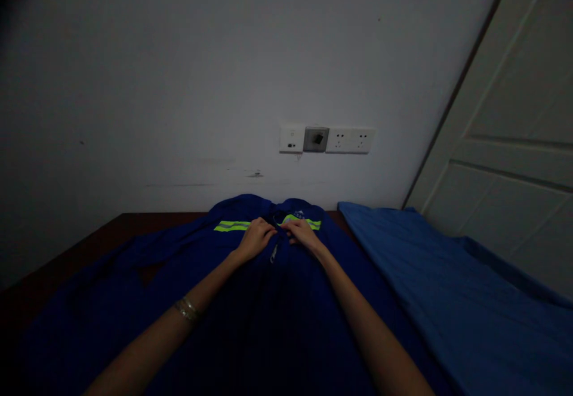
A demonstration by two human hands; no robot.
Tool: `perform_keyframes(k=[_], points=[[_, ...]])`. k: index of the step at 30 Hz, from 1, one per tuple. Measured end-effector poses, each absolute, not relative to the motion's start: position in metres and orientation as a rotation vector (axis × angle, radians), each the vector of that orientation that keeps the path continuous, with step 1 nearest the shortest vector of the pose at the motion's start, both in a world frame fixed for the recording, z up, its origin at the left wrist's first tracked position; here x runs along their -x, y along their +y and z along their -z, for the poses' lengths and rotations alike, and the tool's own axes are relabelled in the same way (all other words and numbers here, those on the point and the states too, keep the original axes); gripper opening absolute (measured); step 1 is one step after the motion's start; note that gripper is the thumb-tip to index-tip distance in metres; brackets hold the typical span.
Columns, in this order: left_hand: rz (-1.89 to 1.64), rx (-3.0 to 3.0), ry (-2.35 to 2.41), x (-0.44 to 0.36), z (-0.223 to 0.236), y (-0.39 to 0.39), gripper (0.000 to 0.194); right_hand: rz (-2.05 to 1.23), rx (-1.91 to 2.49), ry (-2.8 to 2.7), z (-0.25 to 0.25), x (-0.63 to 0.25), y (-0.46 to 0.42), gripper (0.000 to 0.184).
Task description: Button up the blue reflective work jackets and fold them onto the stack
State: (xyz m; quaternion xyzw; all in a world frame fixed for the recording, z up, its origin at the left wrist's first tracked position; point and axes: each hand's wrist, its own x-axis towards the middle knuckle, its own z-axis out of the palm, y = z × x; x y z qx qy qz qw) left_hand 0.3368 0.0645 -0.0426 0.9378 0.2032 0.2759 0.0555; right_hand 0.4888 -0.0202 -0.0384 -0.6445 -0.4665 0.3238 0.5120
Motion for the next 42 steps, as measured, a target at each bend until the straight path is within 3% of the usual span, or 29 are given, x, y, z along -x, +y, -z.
perform_keyframes(k=[4, 20, 33, 42], points=[[-0.825, -2.848, 0.615, -0.337, 0.044, 0.064, 0.021, -0.842, 1.485, -1.146, 0.04, -0.49, -0.021, 0.02], [-0.877, -2.839, 0.682, -0.337, 0.054, 0.07, 0.022, -0.491, 1.482, -1.365, 0.059, -0.49, -0.007, 0.016], [-0.652, -2.636, 0.809, -0.345, 0.05, 0.071, 0.018, -0.42, 1.485, -1.411, 0.055, -0.486, -0.006, 0.011], [-0.638, -2.542, 0.805, -0.344, 0.048, 0.071, 0.018, -0.143, 1.575, -1.551, 0.056, -0.482, -0.007, 0.01]])
